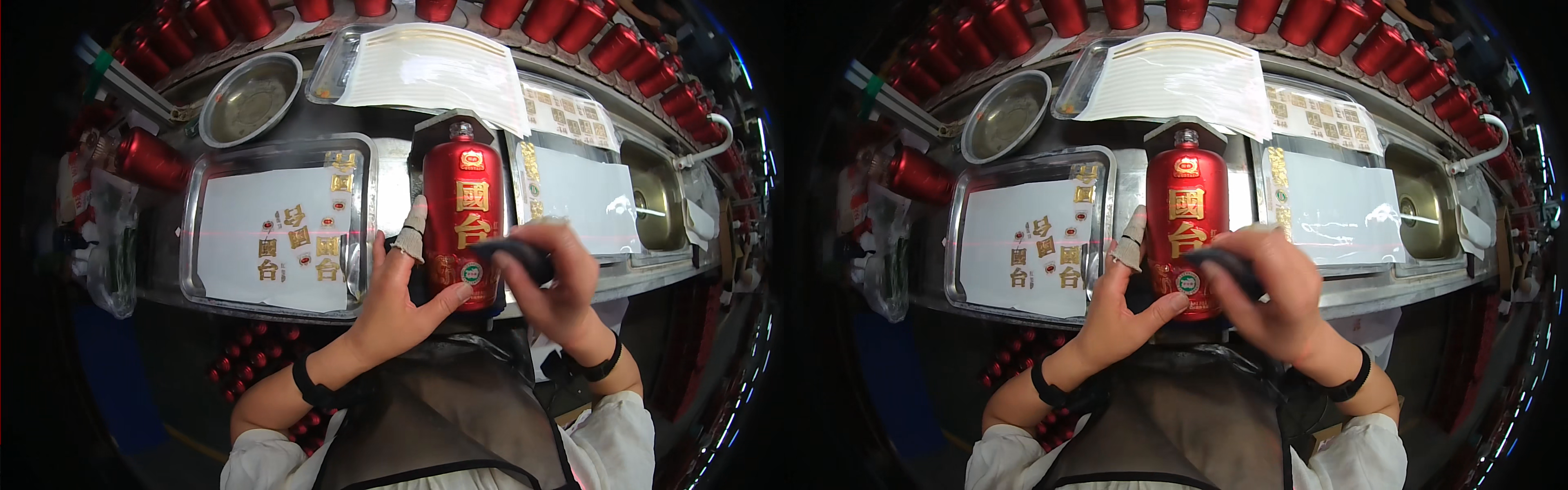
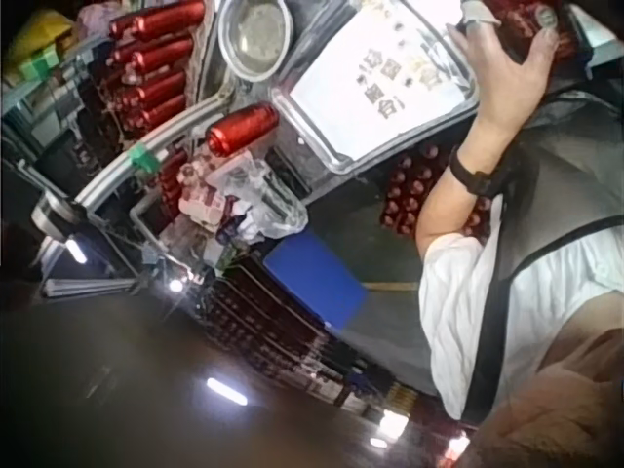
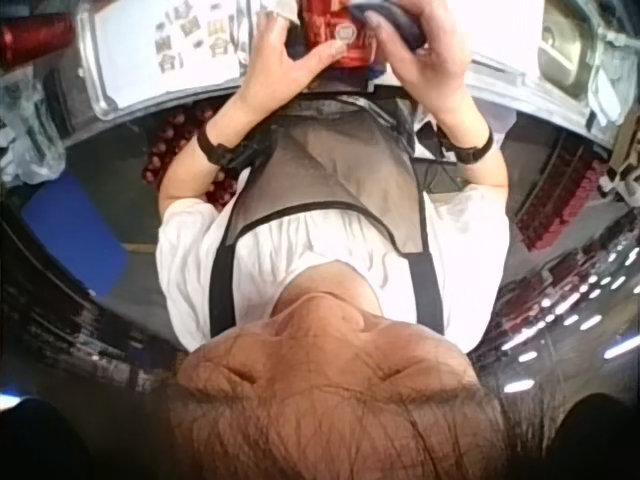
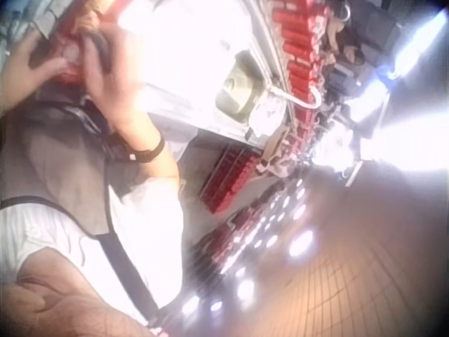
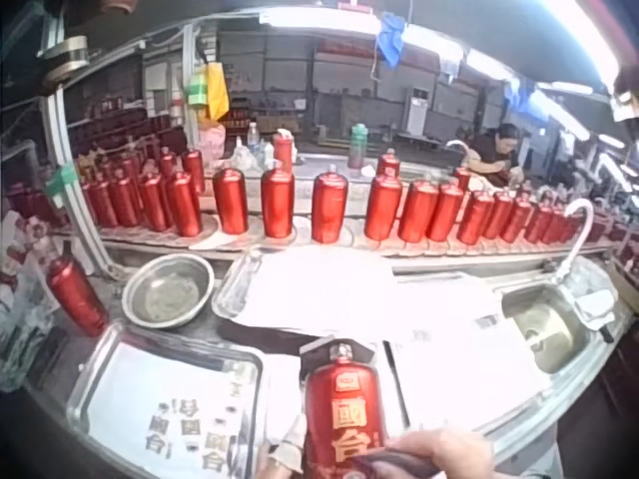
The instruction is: Applying branding labels and decorative stickers to red liquor bottles on a production line.
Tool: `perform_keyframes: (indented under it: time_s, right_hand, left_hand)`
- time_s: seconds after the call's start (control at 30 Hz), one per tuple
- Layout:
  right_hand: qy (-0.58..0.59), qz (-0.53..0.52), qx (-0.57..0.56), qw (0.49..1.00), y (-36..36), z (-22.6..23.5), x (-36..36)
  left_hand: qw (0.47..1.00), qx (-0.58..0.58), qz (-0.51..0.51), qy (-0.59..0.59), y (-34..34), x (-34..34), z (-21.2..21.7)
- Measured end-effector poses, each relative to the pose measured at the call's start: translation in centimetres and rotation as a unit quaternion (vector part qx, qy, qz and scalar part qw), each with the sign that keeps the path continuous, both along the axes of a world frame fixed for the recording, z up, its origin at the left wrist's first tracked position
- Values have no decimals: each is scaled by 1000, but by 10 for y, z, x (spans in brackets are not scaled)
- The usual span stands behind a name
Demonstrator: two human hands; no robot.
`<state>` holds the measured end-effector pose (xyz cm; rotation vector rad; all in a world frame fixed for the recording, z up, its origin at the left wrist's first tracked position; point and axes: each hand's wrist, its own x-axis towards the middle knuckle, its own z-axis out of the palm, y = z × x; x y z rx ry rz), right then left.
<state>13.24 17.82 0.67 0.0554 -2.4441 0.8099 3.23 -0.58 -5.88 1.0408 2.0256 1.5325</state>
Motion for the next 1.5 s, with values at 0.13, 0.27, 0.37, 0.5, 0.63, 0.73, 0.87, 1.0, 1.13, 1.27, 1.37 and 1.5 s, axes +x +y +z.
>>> perform_keyframes:
  time_s: [0.13,0.27,0.37,0.5,0.63,0.73,0.87,1.0,1.13,1.27,1.37,1.5]
  right_hand:
    - [54,88,38,994,-4,-10,14]
    - [32,191,28,981,-18,-16,37]
    - [67,96,-11,993,-25,-16,37]
    - [34,132,183,974,-38,-22,17]
    - [104,246,167,949,-50,-26,13]
    - [79,154,165,971,-43,-27,19]
    - [84,156,76,981,-30,-26,32]
    - [76,101,17,992,-25,-24,44]
    - [-39,1,-203,978,-27,-28,45]
    - [-58,-124,-352,926,-14,-42,35]
    - [-60,-235,-457,856,-4,-45,33]
    - [14,-61,-407,911,-6,-38,27]
  left_hand:
    - [999,26,-12,-27,-8,-4,-5]
    - [996,56,-1,-72,-23,-10,-10]
    - [990,78,14,-117,-26,-12,-13]
    - [986,98,20,-134,-27,-8,-14]
    - [992,87,17,-92,-31,-6,-12]
    - [989,89,14,-121,-32,-5,-11]
    - [998,9,-22,51,-29,-8,-3]
    - [959,-81,-73,262,-18,-5,6]
    - [943,-125,-57,303,-11,-2,9]
    - [923,-152,-34,352,-22,-3,4]
    - [920,-160,-57,354,-30,-5,-2]
    - [964,-66,-58,249,-18,-11,-10]
